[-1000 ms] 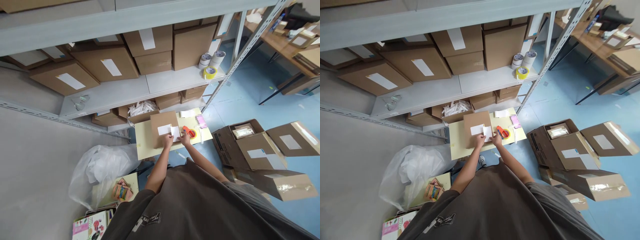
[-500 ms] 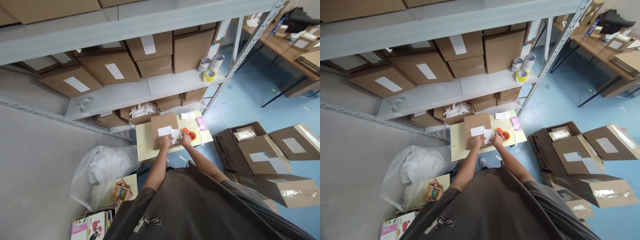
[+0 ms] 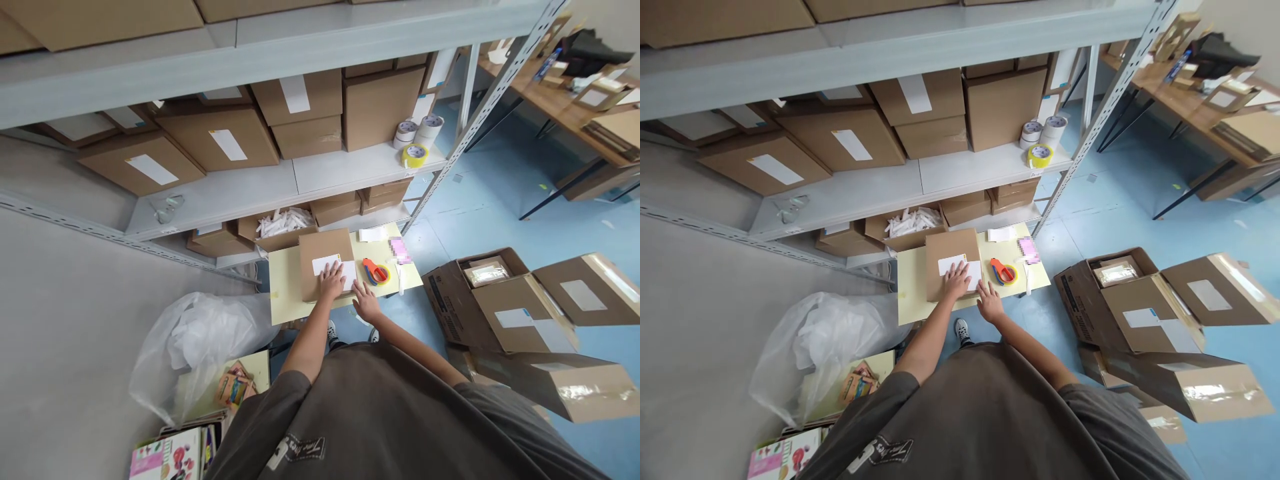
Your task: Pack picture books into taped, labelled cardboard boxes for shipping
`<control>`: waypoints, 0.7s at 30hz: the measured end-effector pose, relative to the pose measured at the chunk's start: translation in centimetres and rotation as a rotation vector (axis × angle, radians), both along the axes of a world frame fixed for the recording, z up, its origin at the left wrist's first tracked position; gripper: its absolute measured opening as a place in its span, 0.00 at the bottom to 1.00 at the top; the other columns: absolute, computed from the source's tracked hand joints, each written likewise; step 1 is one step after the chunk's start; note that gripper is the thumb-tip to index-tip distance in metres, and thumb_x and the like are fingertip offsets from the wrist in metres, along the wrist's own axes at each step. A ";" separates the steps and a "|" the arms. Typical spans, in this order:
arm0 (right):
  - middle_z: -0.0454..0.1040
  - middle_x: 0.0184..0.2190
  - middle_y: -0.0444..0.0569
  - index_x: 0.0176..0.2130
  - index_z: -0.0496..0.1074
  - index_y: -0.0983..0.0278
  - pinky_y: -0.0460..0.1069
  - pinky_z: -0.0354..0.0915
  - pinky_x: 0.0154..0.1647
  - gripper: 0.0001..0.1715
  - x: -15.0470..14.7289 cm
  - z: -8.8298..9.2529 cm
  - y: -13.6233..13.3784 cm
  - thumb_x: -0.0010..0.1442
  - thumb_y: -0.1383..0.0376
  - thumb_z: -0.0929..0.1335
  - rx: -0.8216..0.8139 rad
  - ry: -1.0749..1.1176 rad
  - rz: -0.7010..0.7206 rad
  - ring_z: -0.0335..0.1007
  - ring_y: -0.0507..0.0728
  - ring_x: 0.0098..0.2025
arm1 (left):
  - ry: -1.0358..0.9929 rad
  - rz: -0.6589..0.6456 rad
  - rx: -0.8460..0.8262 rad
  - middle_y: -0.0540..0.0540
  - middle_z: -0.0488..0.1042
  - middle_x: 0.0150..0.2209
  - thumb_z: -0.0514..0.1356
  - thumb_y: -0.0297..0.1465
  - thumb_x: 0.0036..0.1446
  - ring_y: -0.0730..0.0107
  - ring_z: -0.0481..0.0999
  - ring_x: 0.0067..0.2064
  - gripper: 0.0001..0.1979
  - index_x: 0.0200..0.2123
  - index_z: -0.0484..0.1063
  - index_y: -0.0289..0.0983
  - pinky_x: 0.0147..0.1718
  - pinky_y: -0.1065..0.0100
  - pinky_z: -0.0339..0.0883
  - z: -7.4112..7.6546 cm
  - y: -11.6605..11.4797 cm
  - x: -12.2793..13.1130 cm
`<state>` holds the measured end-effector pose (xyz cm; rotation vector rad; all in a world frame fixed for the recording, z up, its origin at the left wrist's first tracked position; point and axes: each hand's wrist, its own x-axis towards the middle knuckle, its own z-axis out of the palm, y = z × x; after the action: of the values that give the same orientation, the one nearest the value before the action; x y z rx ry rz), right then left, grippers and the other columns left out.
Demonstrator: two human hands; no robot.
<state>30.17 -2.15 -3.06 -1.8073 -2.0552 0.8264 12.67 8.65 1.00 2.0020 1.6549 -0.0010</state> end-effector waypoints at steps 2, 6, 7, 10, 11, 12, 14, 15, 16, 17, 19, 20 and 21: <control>0.58 0.78 0.59 0.73 0.67 0.63 0.67 0.59 0.74 0.35 0.5 -0.2 0.0 0.71 0.61 0.64 0.030 0.071 -0.068 0.48 0.71 0.81 | 0.004 0.049 0.036 0.49 0.49 0.82 0.56 0.42 0.70 0.49 0.39 0.83 0.36 0.79 0.58 0.49 0.78 0.46 0.40 0.1 -0.5 -1.3; 0.63 0.75 0.66 0.74 0.64 0.68 0.65 0.60 0.74 0.39 0.6 -0.1 3.0 0.69 0.57 0.65 -0.036 0.227 -0.257 0.57 0.69 0.78 | 0.101 0.473 0.124 0.35 0.48 0.81 0.55 0.45 0.71 0.41 0.40 0.82 0.39 0.80 0.56 0.35 0.77 0.46 0.45 -0.6 -3.5 -4.9; 0.66 0.73 0.67 0.73 0.64 0.68 0.64 0.62 0.73 0.39 0.4 0.0 3.8 0.69 0.57 0.65 -0.080 0.262 -0.276 0.61 0.69 0.76 | 0.100 0.529 0.087 0.34 0.47 0.81 0.54 0.46 0.72 0.40 0.44 0.82 0.41 0.80 0.53 0.34 0.77 0.45 0.48 -0.9 -4.3 -5.6; 0.75 0.66 0.65 0.71 0.66 0.67 0.61 0.68 0.67 0.37 -0.1 0.3 5.1 0.67 0.57 0.64 -0.176 0.342 -0.314 0.73 0.69 0.67 | 0.045 0.535 0.020 0.33 0.46 0.82 0.53 0.49 0.72 0.40 0.48 0.81 0.42 0.81 0.52 0.34 0.76 0.48 0.50 -1.8 -6.3 -6.4; 0.77 0.64 0.64 0.70 0.67 0.66 0.60 0.70 0.66 0.37 -0.3 0.3 5.0 0.67 0.57 0.64 -0.187 0.354 -0.338 0.75 0.68 0.65 | 0.029 0.528 0.014 0.33 0.45 0.82 0.53 0.50 0.71 0.40 0.48 0.81 0.43 0.80 0.53 0.34 0.77 0.50 0.49 -2.0 -6.7 -6.4; 0.78 0.62 0.63 0.70 0.68 0.65 0.59 0.70 0.65 0.36 -0.4 0.4 4.7 0.67 0.57 0.64 -0.188 0.358 -0.364 0.76 0.68 0.63 | 0.017 0.527 0.012 0.33 0.45 0.82 0.54 0.51 0.71 0.41 0.47 0.81 0.43 0.80 0.54 0.33 0.77 0.51 0.48 -2.1 -6.9 -6.4; 0.78 0.62 0.62 0.68 0.70 0.64 0.59 0.70 0.65 0.35 -0.6 0.4 3.7 0.67 0.56 0.65 -0.171 0.356 -0.399 0.76 0.69 0.64 | -0.010 0.534 0.011 0.33 0.45 0.82 0.53 0.51 0.71 0.41 0.46 0.81 0.43 0.79 0.55 0.32 0.77 0.51 0.46 -2.2 -7.2 -6.5; 0.78 0.63 0.62 0.68 0.71 0.63 0.60 0.69 0.66 0.34 -0.8 0.4 3.0 0.67 0.55 0.65 -0.152 0.361 -0.401 0.75 0.69 0.65 | -0.029 0.537 0.009 0.34 0.45 0.82 0.53 0.51 0.72 0.42 0.46 0.81 0.42 0.79 0.55 0.33 0.77 0.51 0.46 -2.2 -7.2 -6.8; 0.76 0.64 0.62 0.68 0.71 0.63 0.61 0.68 0.68 0.35 -1.0 0.5 2.3 0.67 0.55 0.65 -0.127 0.372 -0.393 0.73 0.69 0.67 | -0.049 0.539 0.008 0.35 0.45 0.82 0.52 0.51 0.72 0.43 0.46 0.81 0.42 0.80 0.55 0.34 0.77 0.52 0.46 -2.2 -7.3 -7.3; 0.74 0.67 0.62 0.69 0.70 0.63 0.62 0.67 0.69 0.35 -1.3 0.7 1.5 0.67 0.55 0.64 -0.098 0.386 -0.380 0.70 0.69 0.70 | -0.068 0.542 0.005 0.36 0.45 0.82 0.51 0.51 0.73 0.45 0.47 0.81 0.41 0.80 0.55 0.35 0.77 0.52 0.46 -2.2 -7.4 -7.9; 0.69 0.72 0.61 0.72 0.67 0.63 0.64 0.64 0.72 0.38 -2.3 1.3 0.3 0.69 0.55 0.63 -0.033 0.405 -0.338 0.62 0.69 0.76 | -0.107 0.544 0.001 0.38 0.45 0.82 0.50 0.51 0.73 0.47 0.47 0.81 0.40 0.80 0.55 0.36 0.77 0.53 0.47 -2.3 -7.4 -9.6; 0.66 0.74 0.61 0.74 0.66 0.63 0.64 0.62 0.74 0.39 -3.0 1.8 -0.2 0.69 0.54 0.63 0.002 0.403 -0.305 0.57 0.69 0.78 | -0.128 0.543 -0.002 0.38 0.46 0.82 0.50 0.51 0.73 0.49 0.48 0.81 0.40 0.80 0.55 0.36 0.77 0.54 0.48 -2.4 -7.4 -10.6; 0.64 0.76 0.61 0.75 0.64 0.63 0.65 0.60 0.75 0.39 -3.8 2.4 -0.5 0.70 0.55 0.63 0.035 0.391 -0.262 0.52 0.69 0.80 | -0.148 0.536 -0.012 0.38 0.48 0.81 0.50 0.52 0.74 0.51 0.50 0.81 0.40 0.79 0.56 0.37 0.76 0.55 0.49 -2.5 -7.3 -11.6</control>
<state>26.34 -2.63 -0.70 -1.6882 -1.5443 0.9672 1.09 1.33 -1.46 1.4542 2.0277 0.3216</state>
